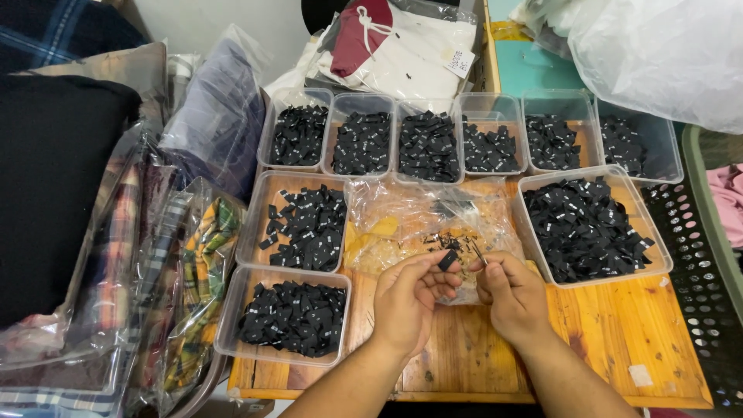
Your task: Using a small hand tool to smooth or trim small black stickers or plastic components before sorting them into bins.
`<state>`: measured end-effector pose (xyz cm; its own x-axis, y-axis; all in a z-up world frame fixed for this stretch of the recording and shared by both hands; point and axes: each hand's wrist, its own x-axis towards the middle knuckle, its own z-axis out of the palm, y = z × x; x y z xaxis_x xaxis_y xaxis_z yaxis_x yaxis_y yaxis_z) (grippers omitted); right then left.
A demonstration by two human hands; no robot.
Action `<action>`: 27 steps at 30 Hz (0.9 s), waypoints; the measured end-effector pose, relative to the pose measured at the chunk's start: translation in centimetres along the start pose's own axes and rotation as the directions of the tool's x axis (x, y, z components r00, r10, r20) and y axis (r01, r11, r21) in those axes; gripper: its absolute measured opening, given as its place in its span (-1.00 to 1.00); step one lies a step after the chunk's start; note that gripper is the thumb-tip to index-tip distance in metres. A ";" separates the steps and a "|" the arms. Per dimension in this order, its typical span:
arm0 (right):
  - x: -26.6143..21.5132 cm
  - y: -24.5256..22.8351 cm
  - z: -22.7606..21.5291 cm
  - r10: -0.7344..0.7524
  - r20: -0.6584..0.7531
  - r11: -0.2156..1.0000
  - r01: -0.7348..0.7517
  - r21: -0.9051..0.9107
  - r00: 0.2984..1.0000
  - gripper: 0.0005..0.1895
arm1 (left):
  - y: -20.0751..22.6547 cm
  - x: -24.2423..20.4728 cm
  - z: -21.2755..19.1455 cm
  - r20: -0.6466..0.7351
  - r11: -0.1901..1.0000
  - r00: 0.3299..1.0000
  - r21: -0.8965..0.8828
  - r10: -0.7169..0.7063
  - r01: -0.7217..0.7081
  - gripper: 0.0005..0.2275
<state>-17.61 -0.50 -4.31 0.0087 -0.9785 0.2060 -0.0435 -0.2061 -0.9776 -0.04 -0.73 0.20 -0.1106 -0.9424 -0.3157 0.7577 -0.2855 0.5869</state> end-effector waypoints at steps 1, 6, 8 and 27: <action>0.0 0.1 0.0 0.000 0.000 1.000 0.000 0.000 1.000 -0.64 | 0.0 0.0 0.0 0.000 1.000 1.000 0.000 0.000 0.000 -0.70; 0.0 0.2 -0.3 -0.044 0.035 0.987 0.038 0.156 0.998 -0.52 | -0.4 0.0 -0.1 -0.011 0.999 1.000 0.035 0.008 -0.008 -0.71; -0.2 0.7 -0.5 -0.064 0.050 0.983 0.054 0.177 0.997 -0.58 | -0.3 -0.1 -0.1 -0.004 0.999 1.000 0.035 0.016 -0.016 -0.71; -1.2 3.4 -1.3 -0.028 0.080 0.997 0.022 0.068 0.996 -0.73 | 5.2 -5.1 -3.1 0.443 0.454 0.725 0.574 0.528 -0.681 -0.79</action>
<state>-19.02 -0.04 -7.81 0.0895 -0.9693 0.2289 0.0247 -0.2276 -0.9734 6.44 3.18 2.55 0.0348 -0.9110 0.4110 0.0499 0.4123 0.9097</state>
